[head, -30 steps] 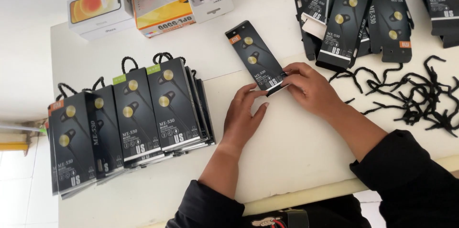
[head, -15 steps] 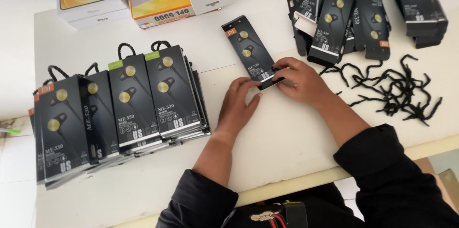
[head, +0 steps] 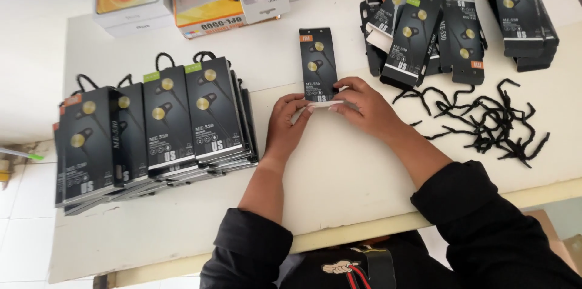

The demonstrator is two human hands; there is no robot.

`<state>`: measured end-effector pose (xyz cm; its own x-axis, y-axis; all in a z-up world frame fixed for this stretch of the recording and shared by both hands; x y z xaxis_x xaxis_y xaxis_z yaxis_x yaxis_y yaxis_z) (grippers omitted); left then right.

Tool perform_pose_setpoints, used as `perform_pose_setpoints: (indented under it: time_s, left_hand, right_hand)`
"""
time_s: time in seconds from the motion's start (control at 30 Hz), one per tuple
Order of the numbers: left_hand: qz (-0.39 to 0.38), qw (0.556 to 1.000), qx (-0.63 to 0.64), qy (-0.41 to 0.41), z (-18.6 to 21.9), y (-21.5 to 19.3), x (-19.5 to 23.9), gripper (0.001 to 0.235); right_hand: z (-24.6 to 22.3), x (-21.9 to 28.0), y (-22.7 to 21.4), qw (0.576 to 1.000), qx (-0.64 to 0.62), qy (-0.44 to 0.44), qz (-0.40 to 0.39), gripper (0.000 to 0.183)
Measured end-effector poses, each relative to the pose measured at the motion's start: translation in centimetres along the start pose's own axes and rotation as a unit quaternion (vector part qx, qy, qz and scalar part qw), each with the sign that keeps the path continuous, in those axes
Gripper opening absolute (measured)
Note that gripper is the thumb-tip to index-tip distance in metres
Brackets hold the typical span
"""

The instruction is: The person assembles small black cardboard boxes for Xiaomi ME-530 earphones. They fold the flaps, tuck the bottom panel to form the base, and then fold and secure the top flaps to close each box. The person repeats this process for multiple boxes, placing each finished box into a stack on the left side of the table.

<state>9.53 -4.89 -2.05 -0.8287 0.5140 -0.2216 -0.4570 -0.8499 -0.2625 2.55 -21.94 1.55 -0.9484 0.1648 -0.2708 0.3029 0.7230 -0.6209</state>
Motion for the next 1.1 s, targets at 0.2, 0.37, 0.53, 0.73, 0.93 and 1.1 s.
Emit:
perform_pose_setpoints:
  time_s: [0.2, 0.37, 0.53, 0.73, 0.93, 1.1]
  left_hand:
    - [0.081, 0.99, 0.107, -0.035, -0.3, -0.2, 0.7, 0.043]
    - [0.131, 0.902, 0.368, -0.183, 3.9, 1.6, 2.3, 0.076]
    - [0.094, 0.889, 0.399, -0.205, 3.7, 3.5, 0.5, 0.089]
    - [0.057, 0.913, 0.365, -0.172, 0.6, 4.4, 0.0, 0.084]
    - [0.068, 0.932, 0.351, -0.054, -2.3, 3.9, -1.2, 0.077]
    - [-0.007, 0.956, 0.294, -0.016, 0.1, 4.7, -0.1, 0.066]
  right_hand:
    - [3.2, -1.0, -1.7, 0.988, -0.082, 0.095, 0.087, 0.016]
    - [-1.4, 0.4, -2.5, 0.988, -0.028, 0.149, -0.04, 0.014]
    - [-6.1, 1.1, -3.9, 0.977, 0.04, 0.147, -0.15, 0.014]
    - [-5.0, -0.3, -3.0, 0.977, -0.041, 0.112, -0.177, 0.02]
    - [4.1, -1.5, -0.6, 0.909, -0.37, 0.189, -0.04, 0.069]
    - [5.1, 0.4, 1.3, 0.906, -0.361, 0.221, -0.033, 0.047]
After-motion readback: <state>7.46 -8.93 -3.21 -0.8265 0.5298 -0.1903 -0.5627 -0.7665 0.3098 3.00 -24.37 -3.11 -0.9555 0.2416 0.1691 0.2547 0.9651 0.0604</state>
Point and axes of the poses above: each hand's wrist, its own x-axis away from the middle knuckle, its own y-axis out of the palm, z = x × y, the point moved 10 cm from there along -x, towards the middle knuckle, and after that the axes turned 14 degrees about y, right-handed, at the moved point
